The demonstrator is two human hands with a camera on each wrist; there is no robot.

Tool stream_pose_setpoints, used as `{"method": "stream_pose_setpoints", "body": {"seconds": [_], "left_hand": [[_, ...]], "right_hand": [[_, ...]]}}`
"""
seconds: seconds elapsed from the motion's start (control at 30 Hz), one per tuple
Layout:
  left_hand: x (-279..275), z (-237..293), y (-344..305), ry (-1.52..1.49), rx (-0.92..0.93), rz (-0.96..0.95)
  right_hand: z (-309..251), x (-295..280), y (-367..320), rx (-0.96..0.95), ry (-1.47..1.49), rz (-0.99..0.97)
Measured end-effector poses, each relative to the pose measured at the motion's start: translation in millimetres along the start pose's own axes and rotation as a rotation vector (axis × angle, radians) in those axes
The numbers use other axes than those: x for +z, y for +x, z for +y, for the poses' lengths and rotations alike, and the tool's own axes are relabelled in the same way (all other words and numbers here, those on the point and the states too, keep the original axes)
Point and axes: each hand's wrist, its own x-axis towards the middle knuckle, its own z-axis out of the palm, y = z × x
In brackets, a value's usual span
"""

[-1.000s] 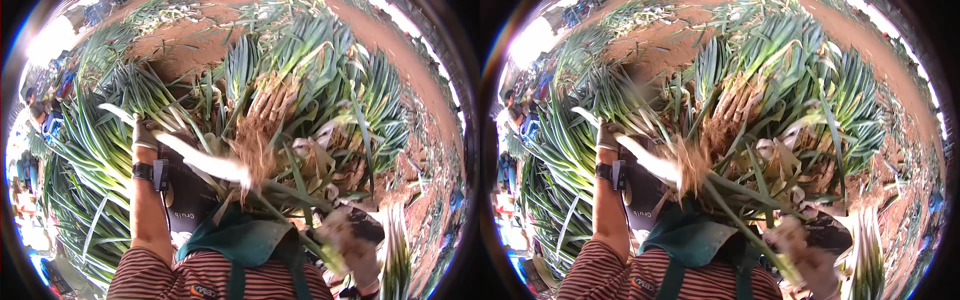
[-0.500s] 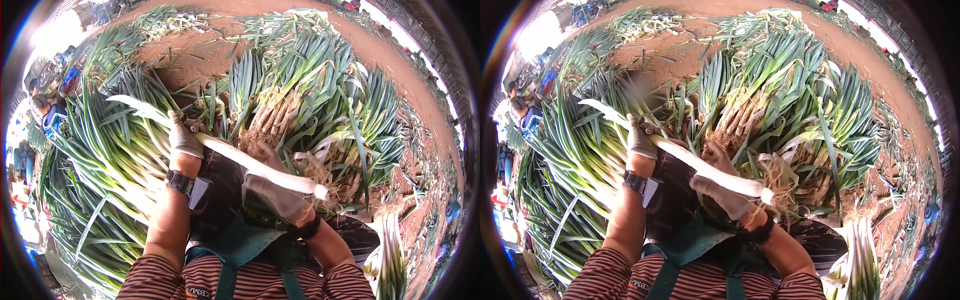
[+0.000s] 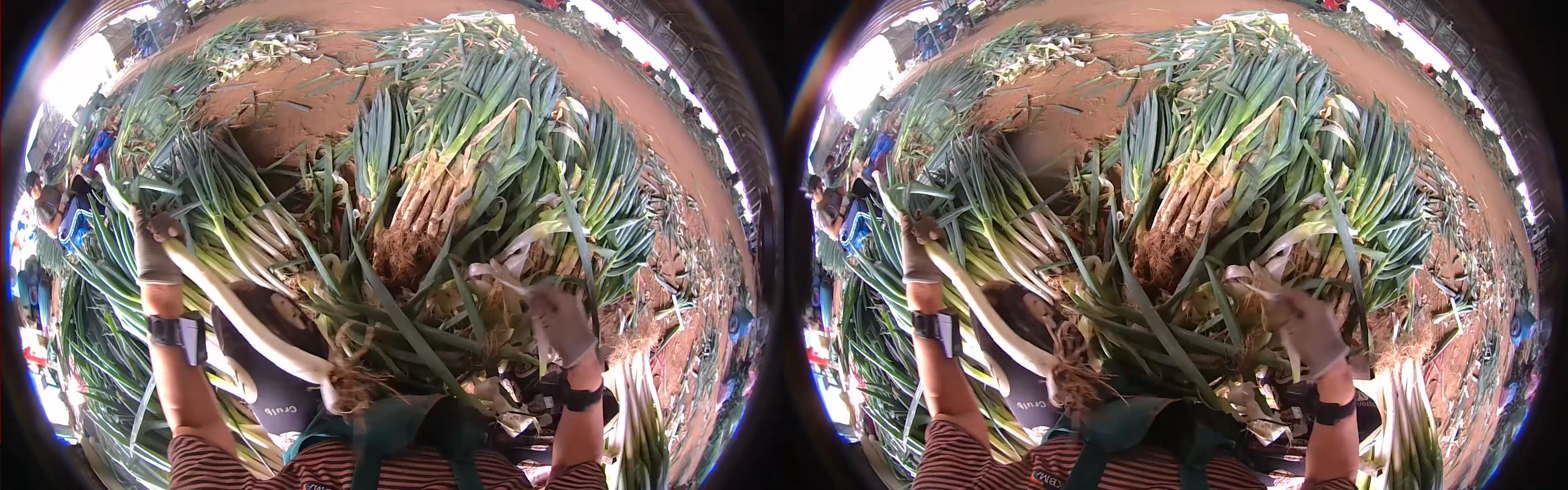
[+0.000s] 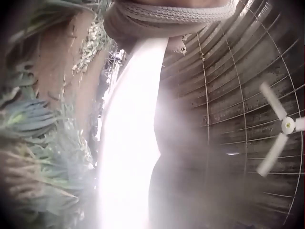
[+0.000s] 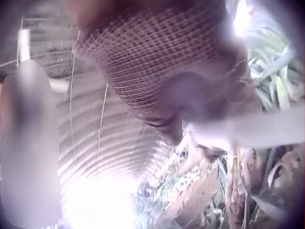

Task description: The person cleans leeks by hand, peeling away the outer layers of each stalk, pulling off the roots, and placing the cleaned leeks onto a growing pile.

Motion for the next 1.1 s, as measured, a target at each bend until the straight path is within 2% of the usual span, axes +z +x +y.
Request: {"method": "stream_pose_setpoints", "body": {"seconds": [0.03,0.07,0.2,0.27,0.3,0.37,0.43,0.5,0.57,0.6,0.63,0.67,0.7,0.73,0.77,0.8,0.83,0.87,0.9,1.0,1.07,1.1], "left_hand": [[1.8,14.5,-2.4,0.071,-0.024,0.052],[2.7,25.7,-8.1,0.130,-0.012,0.122],[5.7,49.7,-25.1,0.403,0.146,0.198],[10.7,57.6,-21.2,0.558,0.214,0.346],[-20.7,80.9,-8.2,0.603,0.165,0.350],[-96.1,127.4,24.7,0.852,0.161,0.622],[-133.0,162.9,27.8,1.102,0.111,0.961],[-182.6,194.0,31.7,1.120,0.295,0.949],[-132.9,165.3,11.6,1.099,0.346,0.911],[-119.5,142.3,6.4,0.908,0.407,0.678],[-88.2,105.6,-1.0,0.830,0.376,0.469],[-38.1,52.7,-9.6,1.116,0.428,0.297],[19.0,9.7,-17.6,0.982,0.268,0.272],[61.6,-31.7,-27.2,0.836,0.212,0.240],[54.6,-51.0,-27.9,0.858,0.103,0.066],[72.3,-78.9,-36.2,0.811,0.039,0.105],[78.2,-96.3,-37.8,0.823,-0.042,0.100],[73.0,-110.5,-36.1,0.745,-0.106,0.099],[69.2,-115.3,-33.4,0.755,-0.183,0.118],[67.3,-118.3,-22.7,0.778,-0.342,0.224],[70.1,-116.1,-15.4,0.649,-0.352,0.276],[70.3,-114.8,-13.1,0.663,-0.341,0.269]], "right_hand": [[1.1,14.0,12.6,-0.059,-0.203,-0.092],[-5.2,24.6,24.1,-0.069,-0.224,-0.128],[-23.0,67.3,74.9,-0.077,-0.305,-0.331],[-25.8,91.9,92.8,-0.114,-0.369,-0.431],[-28.7,104.5,99.1,-0.149,-0.411,-0.467],[-27.1,131.4,108.4,-0.179,-0.417,-0.526],[-17.5,158.3,112.1,-0.177,-0.353,-0.577],[-13.2,177.7,116.2,-0.146,-0.312,-0.582],[2.8,200.9,125.4,-0.154,-0.273,-0.565],[10.7,214.7,134.9,-0.137,-0.253,-0.532],[15.5,229.9,146.0,-0.123,-0.235,-0.500],[15.9,243.9,157.3,-0.110,-0.218,-0.467],[10.2,258.6,170.5,-0.020,-0.145,-0.421],[17.1,280.7,185.0,-0.050,-0.156,-0.348],[35.1,310.3,203.9,-0.080,-0.165,-0.274],[54.2,340.6,223.9,-0.110,-0.174,-0.200],[74.7,372.8,246.9,-0.054,-0.256,-0.186],[86.1,397.7,267.4,0.003,-0.337,-0.171],[75.3,403.6,279.7,0.146,-0.379,-0.187],[98.9,440.7,326.6,0.601,-0.845,-0.556],[111.3,447.4,339.4,0.624,-0.628,-0.498],[88.9,418.5,335.6,0.595,-0.433,-0.520]]}}
